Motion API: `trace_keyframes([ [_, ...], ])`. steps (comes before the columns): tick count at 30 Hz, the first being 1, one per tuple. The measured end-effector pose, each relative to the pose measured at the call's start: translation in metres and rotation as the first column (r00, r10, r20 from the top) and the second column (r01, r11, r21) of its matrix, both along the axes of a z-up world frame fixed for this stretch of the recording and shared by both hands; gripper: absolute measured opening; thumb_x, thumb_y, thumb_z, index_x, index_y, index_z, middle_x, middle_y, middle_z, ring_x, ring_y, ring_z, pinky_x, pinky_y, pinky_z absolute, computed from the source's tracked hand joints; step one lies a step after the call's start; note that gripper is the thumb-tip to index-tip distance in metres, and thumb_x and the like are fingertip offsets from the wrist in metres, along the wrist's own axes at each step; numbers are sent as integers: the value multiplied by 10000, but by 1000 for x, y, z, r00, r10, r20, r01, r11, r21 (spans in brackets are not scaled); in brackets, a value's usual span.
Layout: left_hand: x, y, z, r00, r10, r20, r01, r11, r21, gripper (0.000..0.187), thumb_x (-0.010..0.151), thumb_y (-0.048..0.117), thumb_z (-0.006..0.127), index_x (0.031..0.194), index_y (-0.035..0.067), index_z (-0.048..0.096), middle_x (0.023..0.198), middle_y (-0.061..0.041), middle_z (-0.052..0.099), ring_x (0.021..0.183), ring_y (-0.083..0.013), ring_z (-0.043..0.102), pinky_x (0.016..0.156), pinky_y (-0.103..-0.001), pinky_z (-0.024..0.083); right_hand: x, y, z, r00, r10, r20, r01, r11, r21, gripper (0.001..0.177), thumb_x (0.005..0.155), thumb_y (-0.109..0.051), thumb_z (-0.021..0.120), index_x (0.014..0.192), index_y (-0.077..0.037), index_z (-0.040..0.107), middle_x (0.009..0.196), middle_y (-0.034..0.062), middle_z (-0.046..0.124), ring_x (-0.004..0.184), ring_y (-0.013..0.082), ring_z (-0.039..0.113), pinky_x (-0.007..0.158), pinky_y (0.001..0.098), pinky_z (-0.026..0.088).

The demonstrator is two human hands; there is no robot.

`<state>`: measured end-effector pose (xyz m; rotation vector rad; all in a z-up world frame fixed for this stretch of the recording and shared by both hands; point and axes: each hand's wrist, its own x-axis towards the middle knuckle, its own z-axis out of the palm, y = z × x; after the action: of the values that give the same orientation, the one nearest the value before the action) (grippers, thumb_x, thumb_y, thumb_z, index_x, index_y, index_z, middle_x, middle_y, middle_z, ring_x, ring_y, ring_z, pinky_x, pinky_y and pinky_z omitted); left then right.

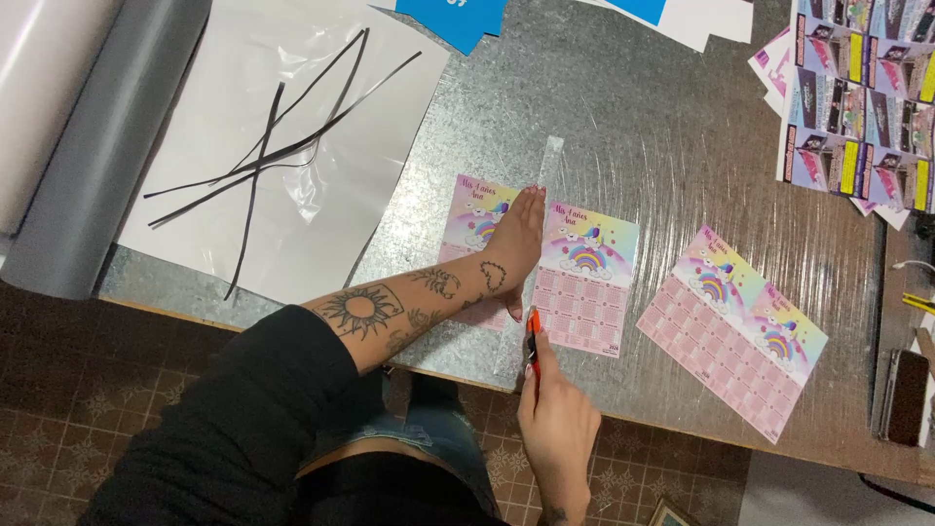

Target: The person uses an orange utility knife to cut sheets of printed paper featuring a unicorn and rainbow design. They align the paper on a metal work surface and slice through it to separate the sheets into smaller sections.

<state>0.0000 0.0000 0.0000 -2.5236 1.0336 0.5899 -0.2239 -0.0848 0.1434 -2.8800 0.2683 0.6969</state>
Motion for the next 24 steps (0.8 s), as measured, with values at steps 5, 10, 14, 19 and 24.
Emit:
trace_keyframes([
  [5, -7, 5, 29, 998, -46, 46, 38, 987, 157, 1346, 870, 862, 628, 1689, -94, 150, 1761, -388, 47, 1635, -544, 57, 1303, -677, -8, -45, -7, -12, 1000, -6, 22, 6, 1000, -23, 623, 1047, -396, 438, 1666, -355, 384, 923, 80, 792, 747, 453, 728, 619, 588, 508],
  [10, -1, 28, -74, 968, 144, -203, -234, 250, -939, 2061, 185, 1058, 702, 1657, -148, -91, 1749, -342, -177, 1643, -520, -167, 1315, -662, -204, -69, -17, -2, 998, -69, 10, 68, 996, 64, 615, 1052, -396, 440, 1665, -401, 400, 1010, -3, 812, 781, 343, 767, 629, 507, 543],
  [14, -23, 57, 58, 998, 6, -68, -20, 979, -205, 1856, 363, 1151, 628, 1729, 149, -130, 1731, -401, -159, 1621, -542, -146, 1278, -624, -139, -80, -38, -5, 973, -218, 75, 195, 952, 237, 622, 1056, -333, 477, 1664, -437, 393, 1237, -11, 750, 1052, 271, 741, 786, 394, 556],
  [19, -49, 102, 48, 998, -61, -14, 55, 959, -279, 1720, 421, 1171, 624, 1748, 253, 30, 1750, -382, -62, 1639, -485, -121, 1280, -621, -106, -90, -47, -15, 990, -128, 59, 119, 983, 139, 576, 1085, -437, 420, 1661, -446, 404, 1035, -20, 545, 729, 224, 599, 589, 396, 506],
  [24, -78, 145, 48, 1000, -20, -3, 18, 956, -293, 1638, 527, 1234, 354, 1740, 191, 3, 1750, -355, -23, 1625, -511, -87, 1265, -655, -78, -87, -42, -24, 975, -4, 224, -28, 989, 142, 516, 1085, -406, 480, 1599, -391, 520, 965, -28, 528, 825, 164, 561, 522, 370, 462],
])
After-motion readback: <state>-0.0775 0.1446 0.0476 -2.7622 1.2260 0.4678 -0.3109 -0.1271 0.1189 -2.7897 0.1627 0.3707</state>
